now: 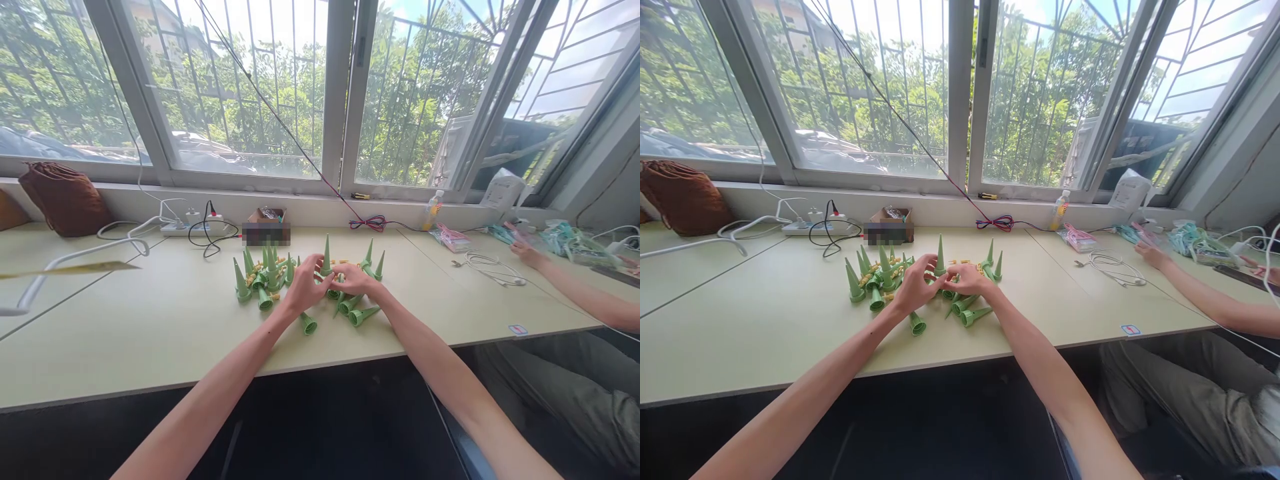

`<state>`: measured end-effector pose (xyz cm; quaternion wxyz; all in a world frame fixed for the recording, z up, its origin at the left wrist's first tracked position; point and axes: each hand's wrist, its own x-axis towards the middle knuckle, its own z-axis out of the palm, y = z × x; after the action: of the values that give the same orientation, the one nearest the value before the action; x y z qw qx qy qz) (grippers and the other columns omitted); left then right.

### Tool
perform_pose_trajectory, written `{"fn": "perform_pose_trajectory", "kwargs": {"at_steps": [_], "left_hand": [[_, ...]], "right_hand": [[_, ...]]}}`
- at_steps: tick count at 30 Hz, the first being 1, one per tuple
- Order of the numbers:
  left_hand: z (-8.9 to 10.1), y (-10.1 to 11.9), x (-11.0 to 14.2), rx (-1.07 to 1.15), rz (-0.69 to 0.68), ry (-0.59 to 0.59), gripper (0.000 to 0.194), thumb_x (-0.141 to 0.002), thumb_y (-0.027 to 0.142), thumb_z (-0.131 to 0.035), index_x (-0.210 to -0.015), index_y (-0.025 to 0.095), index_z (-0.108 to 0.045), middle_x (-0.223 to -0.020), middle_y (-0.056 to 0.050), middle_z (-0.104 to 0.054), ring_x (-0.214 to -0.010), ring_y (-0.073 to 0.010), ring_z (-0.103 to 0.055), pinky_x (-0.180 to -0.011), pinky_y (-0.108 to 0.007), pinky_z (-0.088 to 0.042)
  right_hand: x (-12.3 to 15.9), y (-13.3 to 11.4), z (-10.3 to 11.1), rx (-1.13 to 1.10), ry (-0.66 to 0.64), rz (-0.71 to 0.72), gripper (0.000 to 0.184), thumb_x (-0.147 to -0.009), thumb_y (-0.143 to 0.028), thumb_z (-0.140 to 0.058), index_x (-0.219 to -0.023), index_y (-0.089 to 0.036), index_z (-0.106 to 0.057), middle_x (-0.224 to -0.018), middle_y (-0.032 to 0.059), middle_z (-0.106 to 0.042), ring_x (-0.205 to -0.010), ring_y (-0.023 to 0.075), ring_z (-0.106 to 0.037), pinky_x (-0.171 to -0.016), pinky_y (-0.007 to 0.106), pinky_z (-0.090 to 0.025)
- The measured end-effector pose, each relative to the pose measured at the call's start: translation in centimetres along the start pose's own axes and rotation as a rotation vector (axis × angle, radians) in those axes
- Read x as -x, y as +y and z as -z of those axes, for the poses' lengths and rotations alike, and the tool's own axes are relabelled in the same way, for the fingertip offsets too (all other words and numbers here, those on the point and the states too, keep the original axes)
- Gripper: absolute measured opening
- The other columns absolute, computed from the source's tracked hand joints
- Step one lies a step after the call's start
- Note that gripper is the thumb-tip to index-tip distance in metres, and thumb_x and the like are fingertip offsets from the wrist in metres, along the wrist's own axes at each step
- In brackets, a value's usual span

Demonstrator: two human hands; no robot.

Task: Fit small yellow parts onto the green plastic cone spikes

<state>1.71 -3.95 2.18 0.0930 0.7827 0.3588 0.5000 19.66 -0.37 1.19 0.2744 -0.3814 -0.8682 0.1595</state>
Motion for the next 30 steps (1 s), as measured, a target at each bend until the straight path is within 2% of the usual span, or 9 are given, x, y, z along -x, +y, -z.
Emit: {"fn": "perform_pose_trajectory", "kwargs": {"at_steps": [14, 24, 30], "left_hand": [[-0.12, -0.36, 0.06, -0.016, -0.004, -0.015, 0.032, -0.079, 0.024, -0.064, -0.108, 0.019, -0.051, -0.095, -0.007, -0.060, -0.080, -0.0152, -0.060, -0.060, -0.026, -0.059], [-0.04, -0.13, -0.01, -0.024, 0.001, -0.009, 0.033, -0.079, 0.027, -0.065, -0.107, 0.019, -0.051, -0.093, -0.006, -0.060, -0.079, -0.0151, -0.061, -0.059, -0.026, -0.058], [-0.02, -0.14, 0.00, -0.019, 0.006, -0.010, 0.033, -0.078, 0.025, -0.065, -0.107, 0.019, -0.051, -0.094, -0.006, -0.060, -0.079, -0.0144, -0.061, -0.059, -0.025, -0.058]], "right_hand": [[0.01, -0.44, 0.10, 0.062, -0.053, -0.056, 0.024, -0.084, -0.041, -0.062, -0.076, -0.018, -0.067, -0.083, 0.0026, -0.070, -0.082, 0.0181, -0.059, -0.075, 0.029, -0.038], [0.00, 0.10, -0.15, 0.101, -0.102, -0.016, 0.028, -0.089, -0.044, -0.056, -0.089, -0.020, -0.070, -0.088, 0.0030, -0.070, -0.087, 0.0193, -0.060, -0.086, 0.035, -0.036], [-0.09, -0.02, -0.47, 0.117, -0.078, -0.035, 0.024, -0.091, -0.038, -0.055, -0.082, -0.020, -0.069, -0.087, 0.0030, -0.069, -0.090, 0.0191, -0.059, -0.088, 0.035, -0.036]]}}
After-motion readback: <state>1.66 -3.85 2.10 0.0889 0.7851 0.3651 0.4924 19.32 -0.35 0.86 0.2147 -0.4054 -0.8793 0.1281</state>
